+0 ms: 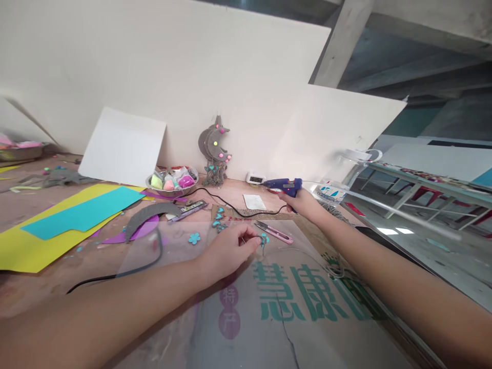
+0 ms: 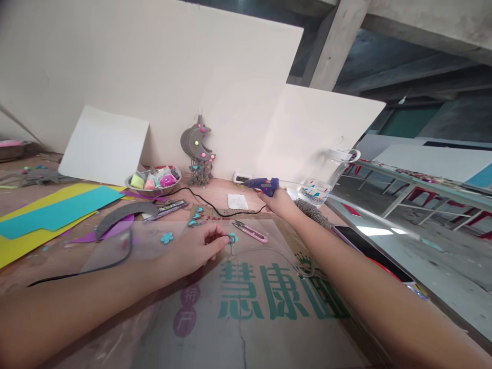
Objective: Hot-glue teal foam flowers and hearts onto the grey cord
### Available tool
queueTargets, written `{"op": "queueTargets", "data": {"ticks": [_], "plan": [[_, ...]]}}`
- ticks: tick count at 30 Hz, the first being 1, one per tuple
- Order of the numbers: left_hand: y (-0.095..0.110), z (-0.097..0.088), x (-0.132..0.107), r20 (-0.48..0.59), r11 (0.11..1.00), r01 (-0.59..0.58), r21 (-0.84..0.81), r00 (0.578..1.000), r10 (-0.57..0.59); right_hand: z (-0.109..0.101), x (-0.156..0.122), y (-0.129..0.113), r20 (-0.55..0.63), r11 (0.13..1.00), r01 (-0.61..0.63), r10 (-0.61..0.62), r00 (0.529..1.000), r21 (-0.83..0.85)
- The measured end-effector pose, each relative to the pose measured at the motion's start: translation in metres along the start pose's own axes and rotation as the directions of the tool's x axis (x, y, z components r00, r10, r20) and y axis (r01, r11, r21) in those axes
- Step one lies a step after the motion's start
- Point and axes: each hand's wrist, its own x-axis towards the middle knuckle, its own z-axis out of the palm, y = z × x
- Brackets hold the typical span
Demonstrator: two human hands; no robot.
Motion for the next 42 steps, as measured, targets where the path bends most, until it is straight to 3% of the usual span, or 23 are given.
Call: {"op": "queueTargets", "data": {"ticks": [4, 7, 11, 15, 19, 25, 30, 36, 42], "plan": [[0.002, -0.001, 0.001, 0.014, 0.999, 0.042, -0.032, 0.999, -0.042, -0.008, -0.035, 0.001, 0.037, 0.989, 0.077, -0.082, 0.996, 0.125], [0.003, -0.001, 0.001, 0.024, 0.997, 0.059, -0.057, 0.998, -0.057, -0.003, -0.066, 0.003, -0.015, 0.962, 0.146, -0.146, 0.989, 0.232], [-0.001, -0.001, 0.002, 0.047, 0.99, 0.095, -0.108, 0.995, -0.091, 0.007, -0.098, 0.0, -0.046, 0.898, 0.132, -0.125, 0.991, 0.419], [-0.005, 0.0, 0.004, 0.058, 0.981, 0.138, -0.134, 0.99, -0.131, 0.01, -0.104, -0.006, -0.079, 0.864, 0.118, -0.091, 0.993, 0.49], [-0.009, 0.0, 0.006, 0.013, 0.969, 0.147, -0.199, 0.989, -0.148, 0.008, -0.102, -0.003, -0.153, 0.867, 0.134, -0.068, 0.986, 0.481], [-0.015, -0.006, 0.008, -0.095, 0.99, 0.09, -0.106, 0.99, -0.1, 0.0, -0.117, -0.003, -0.089, 0.889, 0.148, -0.121, 0.989, 0.434], [-0.016, -0.007, 0.007, -0.075, 0.995, 0.096, -0.029, 0.992, -0.098, -0.003, -0.132, -0.005, -0.016, 0.951, 0.142, -0.143, 0.99, 0.276], [-0.011, -0.007, 0.004, -0.088, 0.993, 0.089, 0.078, 0.993, -0.082, -0.001, -0.138, -0.004, 0.068, 0.891, 0.158, -0.206, 0.976, 0.425], [-0.011, -0.007, 0.002, -0.07, 0.992, 0.063, 0.11, 0.996, -0.056, 0.0, -0.142, -0.015, 0.11, 0.923, 0.179, -0.228, 0.967, 0.34]]}}
